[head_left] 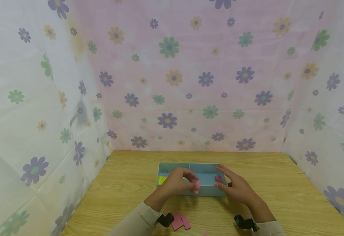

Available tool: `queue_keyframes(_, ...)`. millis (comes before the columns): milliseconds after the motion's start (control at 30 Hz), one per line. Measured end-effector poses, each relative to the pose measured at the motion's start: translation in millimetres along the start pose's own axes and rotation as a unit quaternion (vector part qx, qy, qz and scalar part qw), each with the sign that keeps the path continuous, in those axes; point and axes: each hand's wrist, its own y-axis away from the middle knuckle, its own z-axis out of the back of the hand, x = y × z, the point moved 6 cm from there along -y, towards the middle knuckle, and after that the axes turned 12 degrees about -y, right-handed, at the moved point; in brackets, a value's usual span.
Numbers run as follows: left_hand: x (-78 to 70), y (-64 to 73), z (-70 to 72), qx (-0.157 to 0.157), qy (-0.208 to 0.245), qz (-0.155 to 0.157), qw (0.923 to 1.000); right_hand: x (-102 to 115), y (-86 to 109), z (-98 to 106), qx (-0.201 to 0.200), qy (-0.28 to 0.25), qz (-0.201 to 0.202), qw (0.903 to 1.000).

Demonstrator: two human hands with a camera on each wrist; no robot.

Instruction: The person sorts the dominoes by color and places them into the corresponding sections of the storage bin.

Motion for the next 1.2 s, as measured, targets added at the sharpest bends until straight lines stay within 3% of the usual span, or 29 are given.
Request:
queue_keyframes(200,3.1,-3.1,-1.2,0.002,0.017,-0.008,0.9998,-6.2,0.2,0.7,-0.010,0.018,0.016,0.9997)
queue_keyframes(867,2.0,-4.6,2.8,0.004,0.037,0.021,0.9991,-18.0,1.6,4.0,-0.001,-0.030,0.068,0.9973)
queue_keyframes(1200,-10.7,-26.0,6.0,-0.002,0.077,0.030,0.9966,-16.7,3.2,3.8,0.011,-0.039,0.077,0.9962)
